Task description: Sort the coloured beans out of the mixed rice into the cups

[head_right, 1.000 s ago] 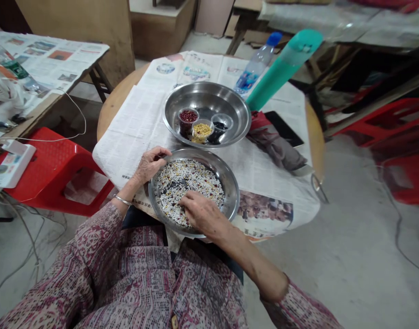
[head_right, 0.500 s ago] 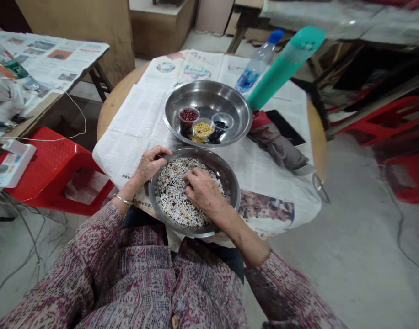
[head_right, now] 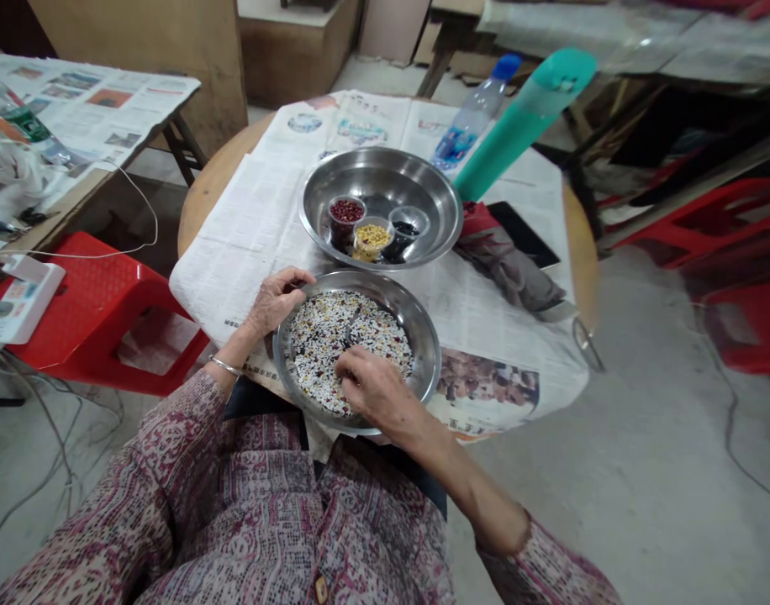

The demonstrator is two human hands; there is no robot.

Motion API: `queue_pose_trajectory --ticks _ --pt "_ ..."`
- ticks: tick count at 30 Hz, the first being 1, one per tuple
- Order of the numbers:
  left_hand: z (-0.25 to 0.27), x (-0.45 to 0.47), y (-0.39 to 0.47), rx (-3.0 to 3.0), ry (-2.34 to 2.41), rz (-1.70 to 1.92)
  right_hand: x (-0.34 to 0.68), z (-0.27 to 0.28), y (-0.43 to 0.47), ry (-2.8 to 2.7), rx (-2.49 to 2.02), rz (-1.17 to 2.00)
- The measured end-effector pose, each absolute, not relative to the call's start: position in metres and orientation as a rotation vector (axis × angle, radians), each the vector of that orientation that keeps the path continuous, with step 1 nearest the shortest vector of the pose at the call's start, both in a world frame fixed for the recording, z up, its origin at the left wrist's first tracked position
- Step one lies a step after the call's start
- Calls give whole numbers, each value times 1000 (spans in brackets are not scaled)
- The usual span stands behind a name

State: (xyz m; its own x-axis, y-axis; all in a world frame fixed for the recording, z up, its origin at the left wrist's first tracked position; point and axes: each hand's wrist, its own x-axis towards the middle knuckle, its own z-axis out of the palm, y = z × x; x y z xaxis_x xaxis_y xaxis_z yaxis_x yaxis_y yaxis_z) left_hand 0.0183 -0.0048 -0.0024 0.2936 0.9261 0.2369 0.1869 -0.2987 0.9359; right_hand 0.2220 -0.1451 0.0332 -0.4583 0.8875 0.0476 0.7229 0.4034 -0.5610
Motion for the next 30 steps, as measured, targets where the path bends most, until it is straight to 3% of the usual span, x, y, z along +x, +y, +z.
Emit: queue_pose_trajectory --ticks 6,14,30 --pt "-3 19 -4 1678 1016 1077 217 36 -154 -2450 -1237 685" --pt "-3 19 -5 1680 1020 1072 246 30 -133 -2273 -1572 363" --pt "-3 20 -4 1691 1008 1097 211 25 -99 -2325 -1578 474"
